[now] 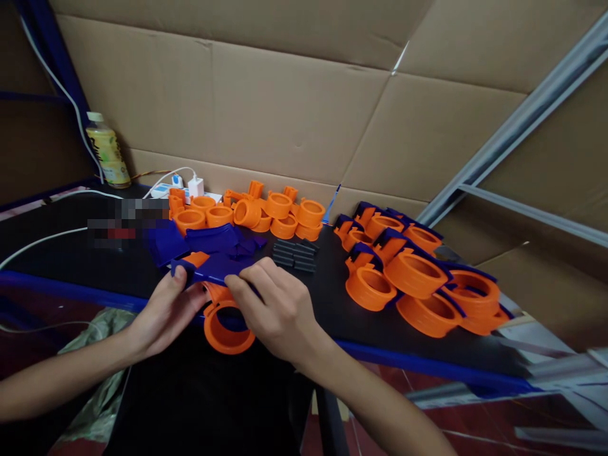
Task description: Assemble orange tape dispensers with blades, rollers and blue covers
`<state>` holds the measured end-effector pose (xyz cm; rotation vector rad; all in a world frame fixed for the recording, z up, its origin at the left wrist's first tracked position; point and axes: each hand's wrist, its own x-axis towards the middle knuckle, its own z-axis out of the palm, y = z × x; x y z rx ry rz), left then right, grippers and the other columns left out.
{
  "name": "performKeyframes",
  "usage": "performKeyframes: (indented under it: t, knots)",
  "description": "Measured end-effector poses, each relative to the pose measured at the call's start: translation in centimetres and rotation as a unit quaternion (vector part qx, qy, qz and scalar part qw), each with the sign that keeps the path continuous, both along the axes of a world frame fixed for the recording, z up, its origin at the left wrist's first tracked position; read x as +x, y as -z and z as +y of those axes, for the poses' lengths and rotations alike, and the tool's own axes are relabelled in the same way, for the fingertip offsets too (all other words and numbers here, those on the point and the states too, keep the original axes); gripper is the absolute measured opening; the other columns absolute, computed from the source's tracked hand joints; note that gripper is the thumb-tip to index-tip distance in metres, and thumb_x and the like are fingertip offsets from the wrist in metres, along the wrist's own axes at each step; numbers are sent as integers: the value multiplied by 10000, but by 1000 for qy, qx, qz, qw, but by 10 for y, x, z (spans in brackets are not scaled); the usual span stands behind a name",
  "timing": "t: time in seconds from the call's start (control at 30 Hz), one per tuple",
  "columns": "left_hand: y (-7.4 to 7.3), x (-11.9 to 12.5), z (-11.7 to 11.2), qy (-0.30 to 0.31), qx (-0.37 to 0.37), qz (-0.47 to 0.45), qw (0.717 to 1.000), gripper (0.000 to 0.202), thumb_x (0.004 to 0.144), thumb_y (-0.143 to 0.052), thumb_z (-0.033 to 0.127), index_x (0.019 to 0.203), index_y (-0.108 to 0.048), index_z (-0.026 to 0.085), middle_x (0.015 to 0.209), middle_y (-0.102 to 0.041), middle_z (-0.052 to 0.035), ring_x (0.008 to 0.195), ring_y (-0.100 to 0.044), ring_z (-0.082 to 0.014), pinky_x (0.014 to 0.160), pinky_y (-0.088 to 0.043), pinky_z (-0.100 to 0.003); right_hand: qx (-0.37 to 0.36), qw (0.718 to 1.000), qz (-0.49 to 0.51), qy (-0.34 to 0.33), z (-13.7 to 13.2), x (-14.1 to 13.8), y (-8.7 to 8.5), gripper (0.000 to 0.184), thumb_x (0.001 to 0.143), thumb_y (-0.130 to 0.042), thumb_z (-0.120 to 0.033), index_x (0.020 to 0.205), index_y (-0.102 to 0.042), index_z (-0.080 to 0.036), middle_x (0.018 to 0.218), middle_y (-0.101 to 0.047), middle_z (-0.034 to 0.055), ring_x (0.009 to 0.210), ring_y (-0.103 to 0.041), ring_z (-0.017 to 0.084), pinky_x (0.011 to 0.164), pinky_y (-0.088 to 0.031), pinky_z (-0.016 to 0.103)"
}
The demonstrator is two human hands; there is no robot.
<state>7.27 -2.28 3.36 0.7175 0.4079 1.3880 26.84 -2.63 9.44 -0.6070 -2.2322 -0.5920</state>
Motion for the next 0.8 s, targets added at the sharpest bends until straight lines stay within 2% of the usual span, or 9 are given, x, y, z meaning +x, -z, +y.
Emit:
performKeyframes:
  t: [0.17, 0.33, 0.47, 0.63, 0.8]
  knots:
    - [4, -3, -2, -7, 5, 11, 1000, 300, 833, -776, 274, 1089, -621, 263, 1082, -683, -10, 1067, -642, -212, 961, -509, -389, 5, 1000, -2, -2, -7, -3, -3, 77, 869, -645, -37, 912, -664, -99, 788, -599, 59, 729, -516, 141, 643, -489, 282]
    - [0, -5, -5, -10, 10, 46, 999, 282, 799, -796, 187, 1020, -628, 234, 956, -647, 13, 942, -626, -154, 921, -507, -327, 13, 1000, -11, -7, -6, 0, -3, 124, 874, -630, -21, 977, -676, -72, 798, -607, 75, 744, -512, 150, 630, -482, 284]
    - [-2, -4, -7, -11, -4, 54, 998, 297, 768, -814, 156, 977, -615, 227, 890, -627, 27, 861, -617, -134, 862, -510, -295, 10, 1000, -9, 4, -7, 4, 0, 139, 888, -617, -31, 991, -676, -103, 798, -615, 65, 742, -526, 151, 632, -491, 283]
    - [-2, -1, -10, -17, -24, 67, 997, 411, 720, -845, 139, 1050, -617, 227, 1001, -675, -2, 933, -639, -163, 888, -511, -302, 14, 1000, -16, 21, -15, 5, 1, 144, 903, -588, -42, 988, -678, -116, 775, -621, 63, 719, -547, 156, 612, -492, 289]
    - [-6, -3, -12, -31, -11, 85, 996, 534, 680, -865, 112, 1130, -603, 228, 992, -685, -2, 919, -643, -153, 892, -511, -283, 37, 997, -40, 46, -22, 1, -3, 143, 908, -586, -60, 974, -677, -148, 757, -630, 51, 718, -565, 160, 618, -506, 292]
